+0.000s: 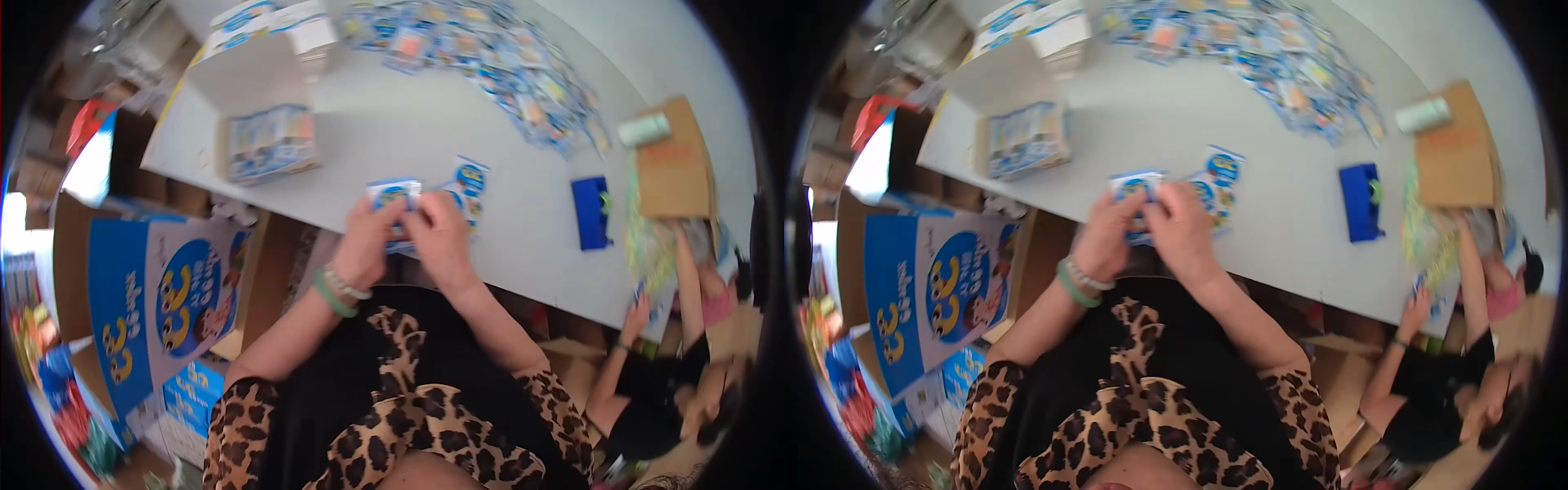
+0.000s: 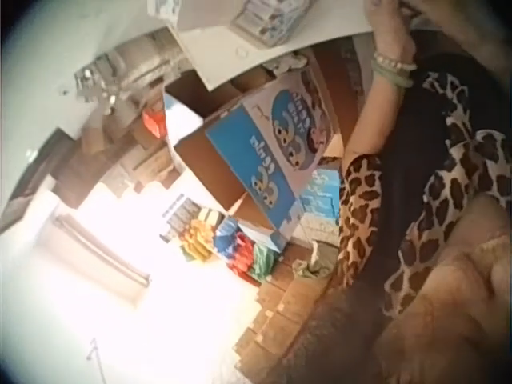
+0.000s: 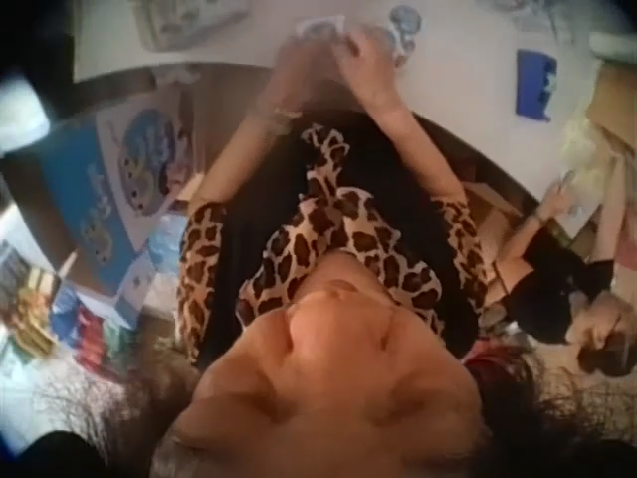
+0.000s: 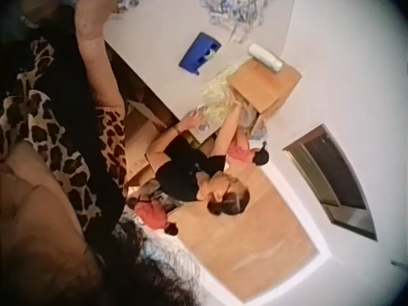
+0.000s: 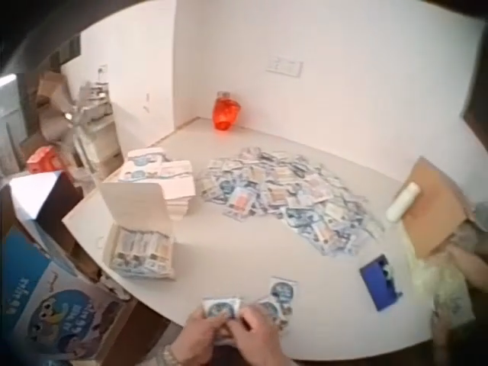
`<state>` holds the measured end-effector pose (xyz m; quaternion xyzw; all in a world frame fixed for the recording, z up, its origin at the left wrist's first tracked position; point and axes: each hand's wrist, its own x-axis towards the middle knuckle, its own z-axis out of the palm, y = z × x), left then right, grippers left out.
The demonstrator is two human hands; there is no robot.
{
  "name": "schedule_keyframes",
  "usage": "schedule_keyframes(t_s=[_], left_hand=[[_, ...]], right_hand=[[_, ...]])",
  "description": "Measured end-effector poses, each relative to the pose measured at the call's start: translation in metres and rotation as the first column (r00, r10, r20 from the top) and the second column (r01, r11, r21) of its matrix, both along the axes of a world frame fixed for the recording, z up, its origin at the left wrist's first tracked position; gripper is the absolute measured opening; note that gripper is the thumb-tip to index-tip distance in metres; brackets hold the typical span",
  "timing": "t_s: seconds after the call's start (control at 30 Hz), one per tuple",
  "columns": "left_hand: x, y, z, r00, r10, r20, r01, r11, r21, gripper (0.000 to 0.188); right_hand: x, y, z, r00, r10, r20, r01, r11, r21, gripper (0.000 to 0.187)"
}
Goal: Assemble small cardboard boxes and pack them with multiple pouches.
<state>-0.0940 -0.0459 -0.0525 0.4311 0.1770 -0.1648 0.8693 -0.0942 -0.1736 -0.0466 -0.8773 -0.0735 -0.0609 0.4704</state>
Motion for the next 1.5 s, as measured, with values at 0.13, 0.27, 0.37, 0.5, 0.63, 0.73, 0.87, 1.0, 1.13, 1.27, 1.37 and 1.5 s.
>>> schedule_keyframes(t_s=[0.13,0.27,0.37,0.5,0.63,0.73,0.87,1.0,1.13,1.27,1.37,1.5], left_hand=[[0.011,0.012,0.002,0.996,0.057,-0.070,-0.062,0.996,-0.061,0.017],[0.015,0.007,-0.005,0.994,0.077,-0.083,-0.082,0.995,-0.051,0.019],[0.016,0.006,-0.002,0.994,0.054,-0.093,-0.061,0.996,-0.072,0.018],[0.019,0.012,-0.009,0.991,0.017,-0.134,-0.035,0.991,-0.126,0.018],[0.017,0.010,-0.007,0.993,0.034,-0.115,-0.047,0.993,-0.111,0.017],[0.019,0.008,-0.009,0.994,0.034,-0.100,-0.042,0.996,-0.084,0.015],[0.018,0.006,-0.006,0.992,0.064,-0.110,-0.070,0.996,-0.051,0.012],[0.018,0.005,-0.007,0.992,0.077,-0.101,-0.081,0.996,-0.033,0.011],[0.018,0.007,-0.002,0.989,0.097,-0.112,-0.102,0.994,-0.044,0.011],[0.017,0.010,-0.007,0.991,0.074,-0.115,-0.080,0.996,-0.049,0.013],[0.018,0.010,-0.007,0.993,0.039,-0.111,-0.044,0.998,-0.049,0.015],[0.019,0.008,-0.001,0.993,0.038,-0.109,-0.043,0.998,-0.037,0.017]], right_hand=[[-0.012,-0.026,0.014,0.980,-0.089,0.179,0.117,0.981,-0.152,0.016],[-0.017,-0.061,0.000,0.940,-0.221,0.260,0.339,0.689,-0.641,0.023],[-0.013,-0.066,-0.007,0.964,-0.238,0.114,0.259,0.767,-0.588,0.025],[-0.006,-0.077,-0.005,0.895,-0.287,-0.340,0.211,0.947,-0.244,0.023],[0.003,-0.086,-0.004,0.874,-0.381,-0.301,0.427,0.899,0.099,0.025],[0.023,-0.080,-0.003,0.835,-0.539,-0.106,0.460,0.791,-0.403,0.032],[0.039,-0.065,-0.006,0.918,-0.395,0.032,0.303,0.648,-0.698,0.040],[0.046,-0.045,-0.013,0.962,-0.165,0.217,0.256,0.816,-0.518,0.041],[0.034,-0.029,0.003,0.976,-0.144,-0.164,0.086,0.943,-0.321,0.040],[0.024,-0.029,0.012,0.948,0.053,0.314,0.133,0.829,-0.542,0.034],[0.023,-0.037,0.004,0.984,0.048,0.169,0.062,0.806,-0.588,0.029],[0.028,-0.039,0.028,0.915,-0.112,-0.388,0.172,0.977,0.125,0.021]])
